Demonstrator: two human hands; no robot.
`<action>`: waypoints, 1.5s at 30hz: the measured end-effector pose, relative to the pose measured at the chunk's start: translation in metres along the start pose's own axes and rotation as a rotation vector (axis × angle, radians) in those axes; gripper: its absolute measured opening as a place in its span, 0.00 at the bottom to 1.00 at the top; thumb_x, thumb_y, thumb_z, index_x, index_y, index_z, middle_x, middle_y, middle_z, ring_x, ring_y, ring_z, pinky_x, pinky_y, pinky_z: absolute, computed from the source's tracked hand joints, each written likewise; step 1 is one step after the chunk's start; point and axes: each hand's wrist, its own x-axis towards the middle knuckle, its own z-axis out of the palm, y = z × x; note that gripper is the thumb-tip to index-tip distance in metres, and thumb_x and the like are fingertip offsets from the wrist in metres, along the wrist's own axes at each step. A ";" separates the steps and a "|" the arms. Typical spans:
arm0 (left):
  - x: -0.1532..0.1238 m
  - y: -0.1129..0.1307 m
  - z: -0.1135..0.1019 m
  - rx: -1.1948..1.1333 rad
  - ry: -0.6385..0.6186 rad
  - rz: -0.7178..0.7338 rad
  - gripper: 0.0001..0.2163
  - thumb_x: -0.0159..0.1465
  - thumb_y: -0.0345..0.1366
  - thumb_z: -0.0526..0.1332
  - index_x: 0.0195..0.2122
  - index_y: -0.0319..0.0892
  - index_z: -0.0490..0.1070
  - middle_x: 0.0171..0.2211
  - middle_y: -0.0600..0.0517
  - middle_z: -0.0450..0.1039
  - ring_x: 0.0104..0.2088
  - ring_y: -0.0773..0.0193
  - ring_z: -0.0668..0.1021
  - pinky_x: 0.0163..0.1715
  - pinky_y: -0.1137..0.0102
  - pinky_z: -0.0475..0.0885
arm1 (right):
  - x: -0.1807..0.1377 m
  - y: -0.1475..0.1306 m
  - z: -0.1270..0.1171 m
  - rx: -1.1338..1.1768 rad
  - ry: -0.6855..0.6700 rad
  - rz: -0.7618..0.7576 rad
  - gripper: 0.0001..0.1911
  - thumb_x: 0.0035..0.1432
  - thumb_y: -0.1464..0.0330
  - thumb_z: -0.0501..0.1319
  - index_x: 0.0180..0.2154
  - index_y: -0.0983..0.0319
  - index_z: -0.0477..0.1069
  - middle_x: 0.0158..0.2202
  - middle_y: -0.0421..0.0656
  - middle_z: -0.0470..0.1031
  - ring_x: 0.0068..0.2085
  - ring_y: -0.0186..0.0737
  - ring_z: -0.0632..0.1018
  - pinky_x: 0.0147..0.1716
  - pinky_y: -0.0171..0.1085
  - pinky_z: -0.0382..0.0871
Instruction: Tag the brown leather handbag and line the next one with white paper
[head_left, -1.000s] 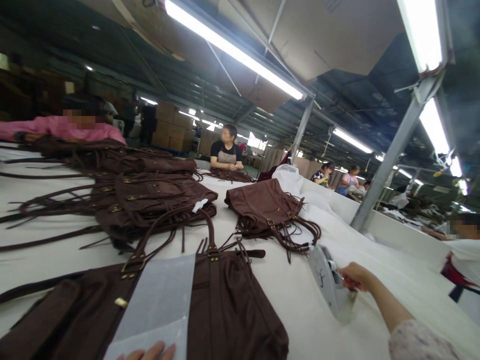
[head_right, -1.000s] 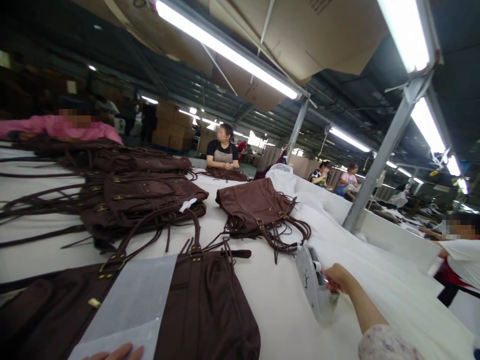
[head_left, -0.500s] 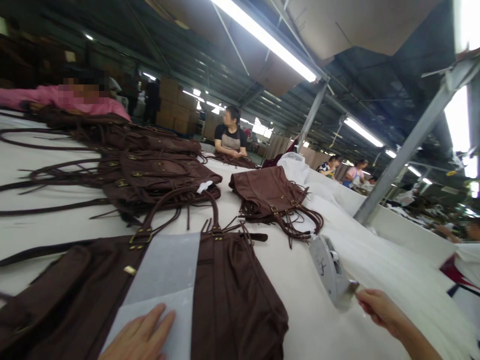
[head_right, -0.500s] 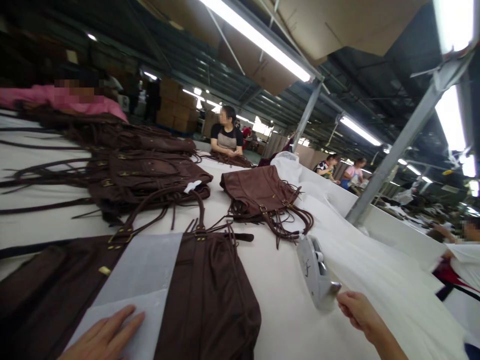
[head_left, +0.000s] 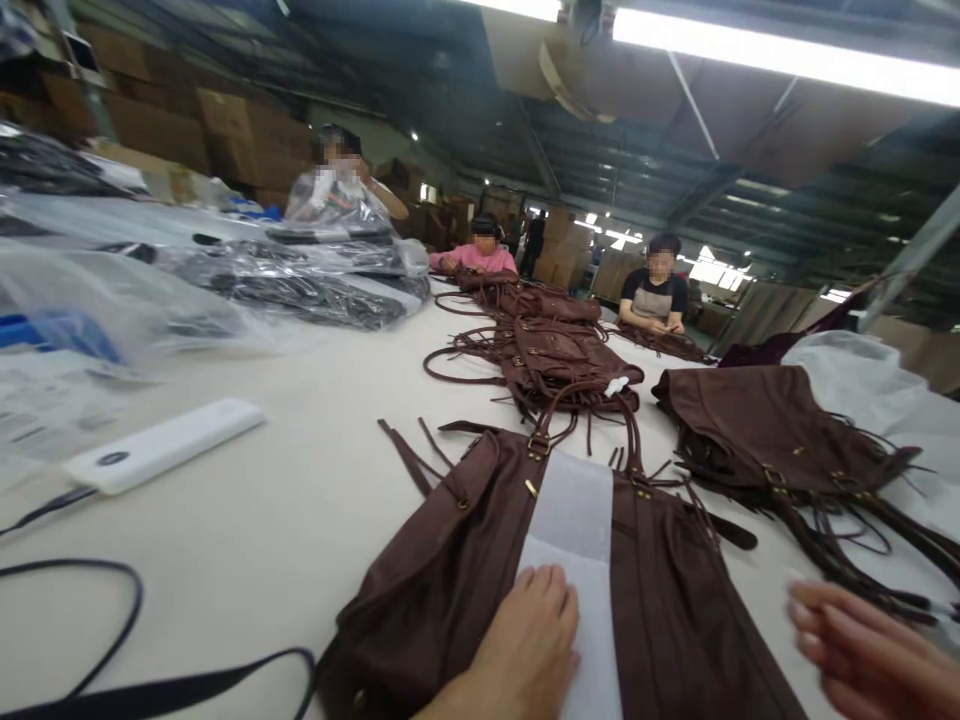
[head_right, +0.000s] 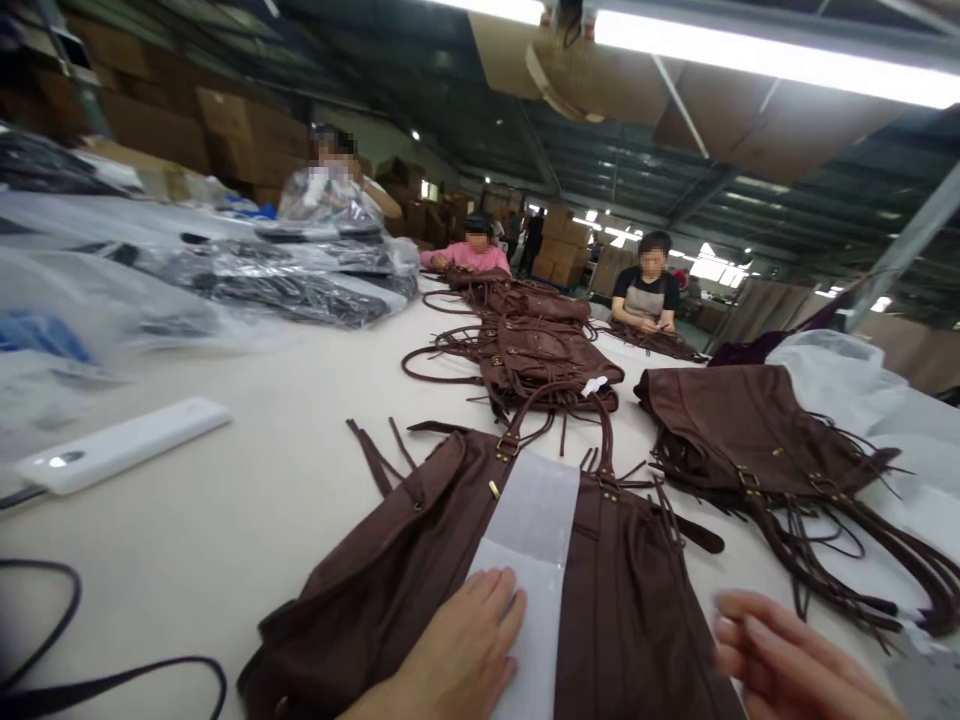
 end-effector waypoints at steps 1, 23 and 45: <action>-0.001 0.000 0.003 0.009 0.005 0.007 0.25 0.71 0.42 0.45 0.62 0.30 0.59 0.63 0.32 0.58 0.63 0.45 0.62 0.60 0.51 0.61 | -0.005 -0.012 0.033 0.118 -0.099 0.044 0.24 0.41 0.54 0.73 0.41 0.55 0.76 0.44 0.53 0.77 0.42 0.49 0.79 0.25 0.37 0.71; 0.005 0.002 -0.005 -0.055 -0.009 -0.078 0.24 0.68 0.45 0.53 0.57 0.31 0.68 0.55 0.34 0.69 0.59 0.38 0.64 0.55 0.48 0.59 | 0.060 0.003 0.239 0.392 -0.450 0.135 0.17 0.46 0.63 0.72 0.37 0.63 0.74 0.36 0.44 0.77 0.39 0.38 0.79 0.20 0.25 0.65; 0.009 -0.011 0.005 -0.207 0.005 -0.045 0.22 0.63 0.49 0.58 0.53 0.41 0.72 0.57 0.38 0.65 0.63 0.35 0.59 0.59 0.37 0.53 | 0.080 -0.003 0.254 -0.095 -0.341 -0.168 0.15 0.50 0.55 0.64 0.30 0.61 0.70 0.26 0.41 0.77 0.29 0.40 0.76 0.19 0.31 0.62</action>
